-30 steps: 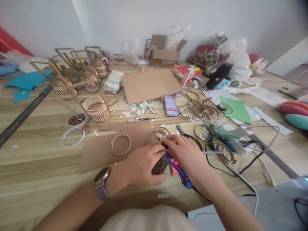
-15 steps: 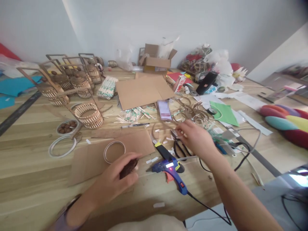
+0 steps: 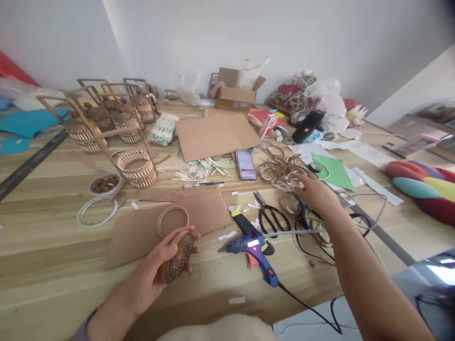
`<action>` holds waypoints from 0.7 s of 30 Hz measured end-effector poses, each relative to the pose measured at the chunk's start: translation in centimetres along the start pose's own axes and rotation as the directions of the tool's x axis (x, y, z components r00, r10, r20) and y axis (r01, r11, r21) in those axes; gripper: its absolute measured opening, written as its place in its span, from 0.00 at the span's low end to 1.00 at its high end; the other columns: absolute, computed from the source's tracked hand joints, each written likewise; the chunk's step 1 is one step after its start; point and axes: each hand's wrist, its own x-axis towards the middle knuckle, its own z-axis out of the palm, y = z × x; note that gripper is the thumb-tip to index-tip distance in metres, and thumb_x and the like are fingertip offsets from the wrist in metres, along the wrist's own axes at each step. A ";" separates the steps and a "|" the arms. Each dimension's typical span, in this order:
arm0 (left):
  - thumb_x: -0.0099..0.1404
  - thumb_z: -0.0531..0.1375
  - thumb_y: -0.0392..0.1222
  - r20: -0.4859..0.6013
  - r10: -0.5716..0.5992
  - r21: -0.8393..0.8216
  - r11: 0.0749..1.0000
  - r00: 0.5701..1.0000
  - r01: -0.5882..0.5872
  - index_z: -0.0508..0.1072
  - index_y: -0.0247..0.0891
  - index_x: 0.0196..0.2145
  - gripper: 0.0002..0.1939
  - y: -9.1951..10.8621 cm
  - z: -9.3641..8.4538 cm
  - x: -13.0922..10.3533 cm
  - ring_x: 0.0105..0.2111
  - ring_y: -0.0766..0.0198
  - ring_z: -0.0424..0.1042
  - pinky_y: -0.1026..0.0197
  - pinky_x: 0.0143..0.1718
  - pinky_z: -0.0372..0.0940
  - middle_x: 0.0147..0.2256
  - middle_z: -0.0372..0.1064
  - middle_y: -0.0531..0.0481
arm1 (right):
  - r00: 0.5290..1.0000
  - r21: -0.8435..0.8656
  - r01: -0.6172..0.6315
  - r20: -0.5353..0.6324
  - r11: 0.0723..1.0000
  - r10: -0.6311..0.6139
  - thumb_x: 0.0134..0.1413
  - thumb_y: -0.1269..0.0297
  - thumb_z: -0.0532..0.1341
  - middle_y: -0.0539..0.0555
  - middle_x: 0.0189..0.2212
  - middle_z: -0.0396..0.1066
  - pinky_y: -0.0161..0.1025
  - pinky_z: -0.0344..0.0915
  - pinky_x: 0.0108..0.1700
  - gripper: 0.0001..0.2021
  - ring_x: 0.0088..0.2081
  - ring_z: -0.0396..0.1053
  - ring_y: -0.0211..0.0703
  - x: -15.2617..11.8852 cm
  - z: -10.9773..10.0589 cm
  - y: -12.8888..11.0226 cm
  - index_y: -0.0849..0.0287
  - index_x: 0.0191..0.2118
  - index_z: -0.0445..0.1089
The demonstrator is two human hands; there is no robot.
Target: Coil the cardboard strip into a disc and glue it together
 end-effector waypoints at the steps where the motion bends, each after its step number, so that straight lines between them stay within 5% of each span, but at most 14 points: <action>1: 0.60 0.65 0.56 -0.002 -0.008 -0.004 1.000 1.000 0.008 0.74 0.44 0.54 0.26 -0.1 -0.1 -0.1 0.49 0.50 0.69 0.57 0.40 0.70 0.53 0.70 0.41 | 1.000 0.002 -0.006 0.013 1.000 0.006 0.62 0.65 0.53 0.65 0.52 0.73 0.45 0.68 0.45 0.22 0.45 0.74 0.55 -0.2 0.3 0.0 0.61 0.59 0.68; 7: 0.59 0.66 0.55 -0.015 -0.054 -0.021 0.998 0.998 0.053 0.76 0.43 0.52 0.25 -0.3 0.5 0.0 0.47 0.52 0.71 0.58 0.38 0.69 0.52 0.71 0.41 | 0.992 0.007 -0.032 0.121 0.999 0.031 0.65 0.60 0.55 0.64 0.42 0.78 0.42 0.67 0.46 0.16 0.45 0.75 0.52 1.8 1.9 -1.3 0.64 0.43 0.77; 14: 0.58 0.67 0.56 -0.025 -0.013 -0.045 0.999 1.000 0.012 0.76 0.42 0.51 0.26 -0.7 0.4 -0.4 0.45 0.51 0.72 0.57 0.38 0.69 0.52 0.72 0.40 | 0.980 -0.007 -0.042 0.194 0.999 0.043 0.64 0.57 0.61 0.56 0.46 0.73 0.48 0.72 0.47 0.14 0.44 0.74 0.45 4.2 3.4 -3.6 0.62 0.49 0.71; 21: 0.60 0.65 0.55 -0.016 -0.013 -0.022 1.000 1.000 0.013 0.74 0.42 0.52 0.25 -0.8 -0.2 -0.7 0.45 0.52 0.72 0.56 0.38 0.69 0.51 0.71 0.41 | 0.979 0.032 0.030 0.199 0.999 -0.036 0.63 0.66 0.60 0.56 0.37 0.76 0.42 0.69 0.42 0.07 0.39 0.74 0.45 3.1 1.0 -3.4 0.63 0.40 0.74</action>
